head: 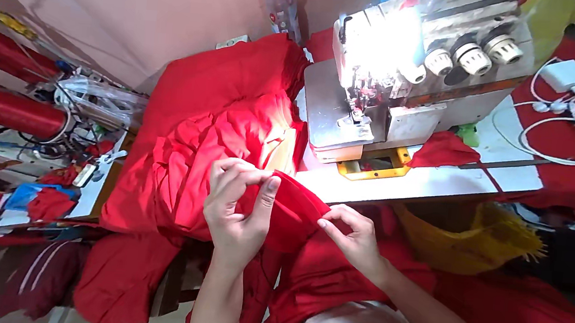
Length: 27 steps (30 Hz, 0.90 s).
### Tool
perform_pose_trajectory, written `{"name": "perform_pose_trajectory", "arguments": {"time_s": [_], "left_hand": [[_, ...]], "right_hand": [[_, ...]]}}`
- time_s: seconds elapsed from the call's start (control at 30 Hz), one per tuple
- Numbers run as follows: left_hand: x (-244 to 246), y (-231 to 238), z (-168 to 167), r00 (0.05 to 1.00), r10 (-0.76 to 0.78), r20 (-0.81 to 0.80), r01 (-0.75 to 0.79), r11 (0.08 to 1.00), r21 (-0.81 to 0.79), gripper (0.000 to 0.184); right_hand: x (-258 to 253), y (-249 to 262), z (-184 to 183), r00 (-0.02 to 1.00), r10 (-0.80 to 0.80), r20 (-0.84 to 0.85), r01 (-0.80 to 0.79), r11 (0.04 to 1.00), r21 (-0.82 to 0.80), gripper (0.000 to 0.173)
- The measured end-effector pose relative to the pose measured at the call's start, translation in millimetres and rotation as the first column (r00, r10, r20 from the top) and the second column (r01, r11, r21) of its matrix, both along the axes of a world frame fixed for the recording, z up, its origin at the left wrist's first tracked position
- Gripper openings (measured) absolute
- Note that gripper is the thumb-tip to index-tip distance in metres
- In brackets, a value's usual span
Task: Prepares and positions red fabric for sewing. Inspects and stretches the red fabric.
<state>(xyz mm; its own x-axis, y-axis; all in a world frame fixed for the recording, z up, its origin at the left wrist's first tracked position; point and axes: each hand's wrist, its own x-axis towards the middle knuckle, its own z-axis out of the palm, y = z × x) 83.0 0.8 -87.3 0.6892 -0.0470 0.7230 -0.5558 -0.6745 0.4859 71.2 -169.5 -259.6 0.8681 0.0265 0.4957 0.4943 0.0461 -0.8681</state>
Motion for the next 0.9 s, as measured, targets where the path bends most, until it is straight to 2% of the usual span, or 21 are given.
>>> {"name": "perform_pose_trajectory", "arguments": {"time_s": [0.33, 0.53, 0.63, 0.7, 0.8, 0.9], "left_hand": [[0, 2, 3, 1.000, 0.026, 0.006, -0.026, 1.000, -0.010, 0.012], [3, 17, 5, 0.995, 0.090, 0.052, -0.088, 0.996, -0.034, 0.012], [4, 23, 6, 0.995, 0.084, 0.047, -0.080, 0.994, -0.068, 0.011], [4, 24, 7, 0.999, 0.030, -0.011, -0.031, 0.997, -0.075, 0.010], [3, 29, 8, 0.971, -0.083, -0.222, 0.075, 0.996, -0.045, 0.009], [3, 37, 12, 0.876, -0.297, -0.380, 0.311, 0.950, -0.023, 0.013]], "right_hand": [[3, 17, 3, 0.997, 0.011, -0.078, -0.008, 0.999, 0.048, 0.011], [2, 10, -7, 0.997, 0.081, -0.010, -0.078, 0.986, 0.149, 0.009], [4, 3, -4, 0.997, 0.079, 0.011, -0.080, 0.987, 0.137, 0.011], [7, 1, -1, 0.995, 0.077, 0.056, -0.081, 0.994, 0.069, 0.016], [14, 1, 4, 0.986, 0.124, 0.112, -0.120, 0.992, -0.041, 0.022], [26, 4, 16, 0.948, 0.252, 0.193, -0.242, 0.968, -0.071, 0.026]]}}
